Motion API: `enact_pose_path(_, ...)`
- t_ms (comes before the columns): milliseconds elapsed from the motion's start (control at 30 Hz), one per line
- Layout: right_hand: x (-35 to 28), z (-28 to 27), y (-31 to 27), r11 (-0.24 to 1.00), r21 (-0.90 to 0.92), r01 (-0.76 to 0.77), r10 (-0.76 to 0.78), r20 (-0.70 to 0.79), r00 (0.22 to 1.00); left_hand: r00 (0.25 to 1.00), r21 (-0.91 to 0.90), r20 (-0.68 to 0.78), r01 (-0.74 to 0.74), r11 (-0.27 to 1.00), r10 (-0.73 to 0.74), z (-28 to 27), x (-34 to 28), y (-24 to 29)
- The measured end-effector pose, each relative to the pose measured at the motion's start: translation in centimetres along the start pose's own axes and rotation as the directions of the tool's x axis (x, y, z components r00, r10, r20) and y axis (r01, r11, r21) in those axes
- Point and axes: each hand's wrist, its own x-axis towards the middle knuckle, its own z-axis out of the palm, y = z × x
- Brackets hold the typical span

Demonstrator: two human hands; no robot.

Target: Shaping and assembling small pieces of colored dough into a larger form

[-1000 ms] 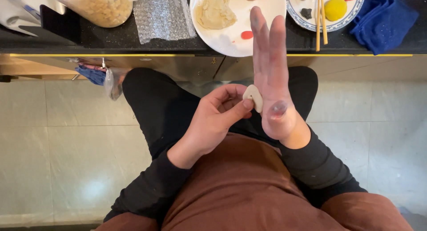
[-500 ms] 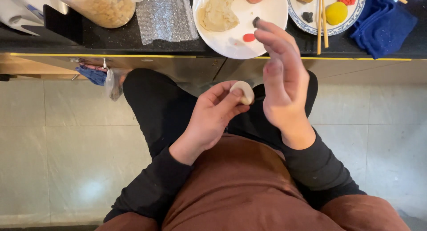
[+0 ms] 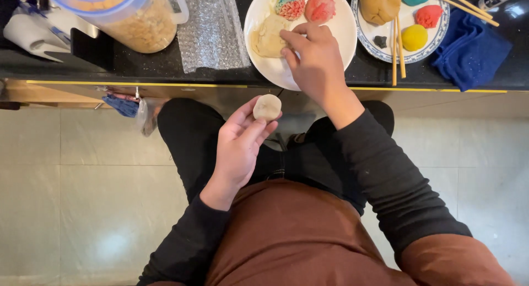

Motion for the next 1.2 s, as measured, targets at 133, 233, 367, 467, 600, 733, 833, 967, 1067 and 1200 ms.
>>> enact_pose_path(133, 0.6, -0.3, 0.0, 0.999, 0.030, 0.031, -0.031, 0.007, 0.999, 0.999, -0.099, -0.034, 0.022, 0.995, -0.026, -0.4, 0.4, 0.8)
enact_pose_path(233, 0.3, 0.0, 0.1, 0.994, 0.084, 0.071, -0.068, -0.032, 0.997, 0.999, -0.173, -0.028, 0.038, 0.984, -0.044, -0.4, 0.4, 1.3)
enact_pose_path(367, 0.2, -0.2, -0.8, 0.984, 0.108, 0.138, -0.124, -0.132, 0.984, 0.998, -0.177, -0.034, 0.051, 0.983, -0.058, 0.3, 0.0, 2.2)
enact_pose_path(467, 0.4, -1.1, -2.5, 0.972, 0.230, -0.057, 0.099, -0.176, 0.979, 0.995, -0.190, -0.051, 0.069, 0.979, -0.080, 0.4, -0.1, 2.6)
enact_pose_path(600, 0.7, -2.9, -3.7, 0.801, 0.480, -0.357, 0.474, -0.147, 0.868, 0.995, -0.232, -0.059, 0.070, 0.970, -0.086, 0.0, 0.4, 2.0)
enact_pose_path(733, -0.1, -6.7, -7.2, 0.846, 0.435, -0.309, 0.300, 0.092, 0.950, 0.992, -0.221, -0.098, 0.061, 0.973, -0.085, 0.0, 0.6, 1.1)
enact_pose_path(833, -1.5, -7.7, -10.3, 0.749, 0.570, -0.338, 0.321, 0.134, 0.938, 0.999, -0.124, -0.026, -0.049, 0.991, 0.046, 0.1, 0.6, -0.1)
enact_pose_path(967, -3.2, -7.5, -10.3, 0.806, 0.507, -0.305, 0.249, 0.176, 0.952, 0.994, -0.105, 0.018, -0.108, 0.989, 0.111, 0.8, 0.6, -0.7)
enact_pose_path(1067, -3.7, -7.0, -10.2, 0.766, 0.512, -0.389, 0.322, 0.219, 0.921, 0.989, -0.050, 0.057, -0.130, 0.990, 0.133, 0.8, 0.5, -1.0)
enact_pose_path(1200, -3.2, -7.2, -10.7, 0.686, 0.606, -0.403, 0.415, 0.129, 0.901, 0.984, 0.103, 0.045, -0.178, 0.979, 0.175, 1.3, 0.1, 0.1)
